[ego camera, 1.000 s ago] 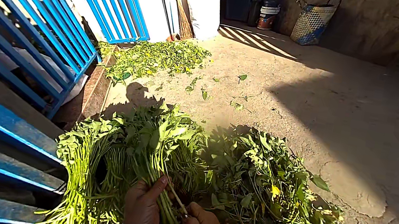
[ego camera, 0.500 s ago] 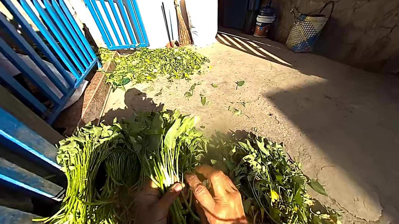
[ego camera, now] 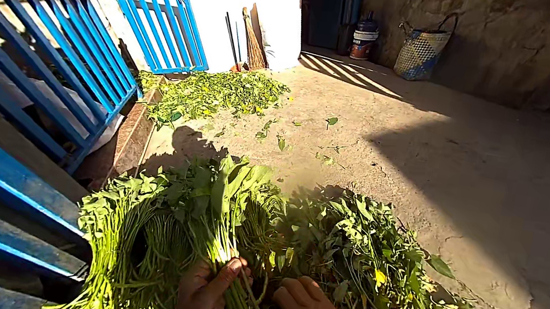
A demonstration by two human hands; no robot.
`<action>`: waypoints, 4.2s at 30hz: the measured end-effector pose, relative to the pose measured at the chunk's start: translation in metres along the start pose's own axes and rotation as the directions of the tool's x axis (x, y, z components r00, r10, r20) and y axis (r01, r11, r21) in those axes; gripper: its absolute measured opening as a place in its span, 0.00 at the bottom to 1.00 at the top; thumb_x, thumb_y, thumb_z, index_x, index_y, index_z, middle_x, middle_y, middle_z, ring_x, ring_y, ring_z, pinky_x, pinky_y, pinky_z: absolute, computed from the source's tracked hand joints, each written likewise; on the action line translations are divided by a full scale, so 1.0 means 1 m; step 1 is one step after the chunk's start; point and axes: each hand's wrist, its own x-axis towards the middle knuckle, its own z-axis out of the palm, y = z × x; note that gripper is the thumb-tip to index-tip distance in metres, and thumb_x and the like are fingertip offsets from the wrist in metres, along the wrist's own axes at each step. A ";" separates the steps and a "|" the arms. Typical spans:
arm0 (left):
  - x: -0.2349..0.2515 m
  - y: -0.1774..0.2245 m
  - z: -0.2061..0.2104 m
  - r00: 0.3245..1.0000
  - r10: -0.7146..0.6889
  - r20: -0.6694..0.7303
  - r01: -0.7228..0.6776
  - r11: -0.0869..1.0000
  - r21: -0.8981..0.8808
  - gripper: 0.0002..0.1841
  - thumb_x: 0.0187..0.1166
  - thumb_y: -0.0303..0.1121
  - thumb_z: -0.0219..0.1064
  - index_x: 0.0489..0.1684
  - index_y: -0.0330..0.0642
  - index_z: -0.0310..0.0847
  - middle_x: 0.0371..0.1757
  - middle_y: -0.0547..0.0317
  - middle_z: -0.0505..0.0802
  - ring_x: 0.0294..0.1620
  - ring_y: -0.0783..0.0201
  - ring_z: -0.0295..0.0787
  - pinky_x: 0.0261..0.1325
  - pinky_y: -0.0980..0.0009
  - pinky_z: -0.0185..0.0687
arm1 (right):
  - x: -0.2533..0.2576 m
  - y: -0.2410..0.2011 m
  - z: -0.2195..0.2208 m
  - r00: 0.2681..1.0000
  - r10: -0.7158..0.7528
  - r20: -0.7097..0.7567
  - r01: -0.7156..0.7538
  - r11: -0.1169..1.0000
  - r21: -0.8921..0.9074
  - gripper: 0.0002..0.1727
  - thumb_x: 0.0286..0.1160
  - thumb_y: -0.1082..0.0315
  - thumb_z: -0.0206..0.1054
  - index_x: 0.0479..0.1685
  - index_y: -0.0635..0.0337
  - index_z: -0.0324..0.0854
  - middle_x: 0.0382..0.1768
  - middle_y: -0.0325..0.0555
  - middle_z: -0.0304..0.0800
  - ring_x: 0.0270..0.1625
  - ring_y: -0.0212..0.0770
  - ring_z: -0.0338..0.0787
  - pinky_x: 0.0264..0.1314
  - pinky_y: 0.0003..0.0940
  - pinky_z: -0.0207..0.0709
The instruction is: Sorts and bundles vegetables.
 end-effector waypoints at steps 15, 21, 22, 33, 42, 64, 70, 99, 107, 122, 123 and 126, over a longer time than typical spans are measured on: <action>-0.005 0.004 -0.002 0.948 -0.126 0.293 0.153 0.986 -0.069 0.07 0.77 0.17 0.64 0.49 0.30 0.80 0.40 0.40 0.93 0.36 0.51 0.95 0.42 0.54 0.95 | 0.084 0.055 -0.054 0.821 0.171 -0.545 -0.213 0.977 -0.014 0.08 0.76 0.65 0.66 0.42 0.52 0.92 0.41 0.43 0.82 0.46 0.44 0.84 0.40 0.36 0.81; -0.005 0.005 -0.004 0.919 -0.169 0.356 0.204 0.977 -0.064 0.09 0.75 0.18 0.68 0.50 0.30 0.82 0.40 0.41 0.93 0.34 0.52 0.95 0.40 0.55 0.95 | 0.083 0.061 -0.051 0.815 0.288 -0.502 -0.227 0.957 0.180 0.11 0.74 0.61 0.63 0.35 0.55 0.89 0.40 0.43 0.82 0.49 0.43 0.84 0.44 0.38 0.81; -0.006 0.006 -0.003 0.919 -0.175 0.354 0.209 0.976 -0.061 0.09 0.75 0.18 0.68 0.50 0.30 0.81 0.40 0.41 0.93 0.34 0.52 0.95 0.39 0.56 0.95 | 0.082 0.058 -0.051 0.785 0.391 -0.481 -0.253 0.911 0.326 0.11 0.74 0.61 0.60 0.35 0.56 0.87 0.40 0.42 0.81 0.48 0.40 0.83 0.43 0.36 0.80; -0.002 0.012 0.015 0.935 -0.141 0.325 0.169 0.984 -0.060 0.08 0.74 0.16 0.65 0.47 0.29 0.83 0.40 0.41 0.92 0.32 0.53 0.93 0.35 0.58 0.94 | 0.081 0.026 -0.044 0.321 0.935 -0.152 0.013 0.156 0.988 0.12 0.82 0.69 0.54 0.30 0.50 0.79 0.22 0.33 0.75 0.24 0.27 0.74 0.26 0.21 0.66; -0.002 0.006 0.005 0.931 -0.224 0.288 0.221 0.974 0.043 0.09 0.75 0.18 0.67 0.51 0.27 0.81 0.38 0.42 0.92 0.33 0.52 0.94 0.39 0.56 0.95 | 0.046 0.049 -0.078 0.712 0.680 -0.171 -0.244 0.469 0.848 0.05 0.86 0.63 0.53 0.48 0.49 0.74 0.25 0.35 0.76 0.20 0.30 0.74 0.20 0.23 0.68; -0.010 0.013 0.001 0.899 -0.235 0.371 0.239 0.970 0.035 0.11 0.70 0.18 0.72 0.48 0.30 0.82 0.38 0.43 0.93 0.33 0.52 0.95 0.38 0.55 0.96 | 0.037 0.030 -0.079 0.527 0.812 -0.251 -0.205 0.409 0.889 0.12 0.89 0.57 0.54 0.41 0.46 0.81 0.24 0.33 0.74 0.19 0.29 0.70 0.20 0.21 0.62; -0.009 0.013 0.000 0.881 -0.235 0.411 0.286 0.956 -0.068 0.10 0.71 0.18 0.73 0.47 0.31 0.83 0.40 0.41 0.93 0.34 0.51 0.95 0.39 0.53 0.96 | 0.026 0.018 -0.023 0.700 0.698 0.149 -0.167 -0.043 0.985 0.07 0.80 0.66 0.68 0.33 0.56 0.81 0.22 0.32 0.75 0.22 0.24 0.71 0.25 0.19 0.64; -0.005 0.007 -0.002 0.831 -0.334 0.446 0.413 0.906 -0.092 0.11 0.71 0.19 0.74 0.49 0.28 0.83 0.41 0.38 0.92 0.35 0.50 0.95 0.39 0.52 0.95 | 0.019 -0.012 -0.013 0.669 0.494 0.556 0.396 -0.869 0.296 0.18 0.85 0.63 0.49 0.41 0.66 0.81 0.18 0.41 0.79 0.14 0.28 0.74 0.16 0.19 0.71; -0.005 0.004 0.001 0.859 -0.351 0.372 0.391 0.920 -0.034 0.13 0.72 0.17 0.71 0.52 0.27 0.81 0.41 0.39 0.92 0.34 0.50 0.95 0.41 0.53 0.96 | 0.014 -0.012 -0.013 0.691 0.518 0.504 0.352 -0.851 0.391 0.11 0.81 0.65 0.55 0.35 0.59 0.80 0.21 0.40 0.80 0.17 0.28 0.77 0.18 0.20 0.73; -0.011 0.006 -0.001 0.873 -0.345 0.345 0.280 0.933 0.225 0.14 0.69 0.12 0.67 0.51 0.30 0.83 0.37 0.43 0.95 0.32 0.51 0.95 0.39 0.55 0.96 | -0.002 0.006 0.003 0.862 0.500 -0.075 -0.363 0.715 0.598 0.11 0.78 0.59 0.66 0.36 0.55 0.89 0.34 0.42 0.86 0.36 0.38 0.87 0.37 0.38 0.82; -0.011 0.008 0.000 0.884 -0.339 0.323 0.272 0.933 0.234 0.14 0.69 0.12 0.66 0.51 0.30 0.83 0.36 0.43 0.95 0.32 0.51 0.96 0.40 0.55 0.96 | -0.003 0.007 0.003 0.824 0.561 -0.079 -0.433 0.714 0.551 0.11 0.76 0.58 0.65 0.33 0.55 0.87 0.33 0.42 0.85 0.34 0.38 0.87 0.34 0.39 0.82; -0.008 0.018 -0.002 0.968 -0.179 0.177 0.139 0.966 0.218 0.13 0.72 0.12 0.63 0.51 0.31 0.79 0.36 0.47 0.94 0.33 0.53 0.95 0.39 0.56 0.96 | -0.012 0.021 0.015 0.728 0.685 0.009 -0.594 0.625 0.507 0.14 0.73 0.53 0.65 0.42 0.53 0.88 0.40 0.44 0.89 0.41 0.41 0.91 0.41 0.42 0.85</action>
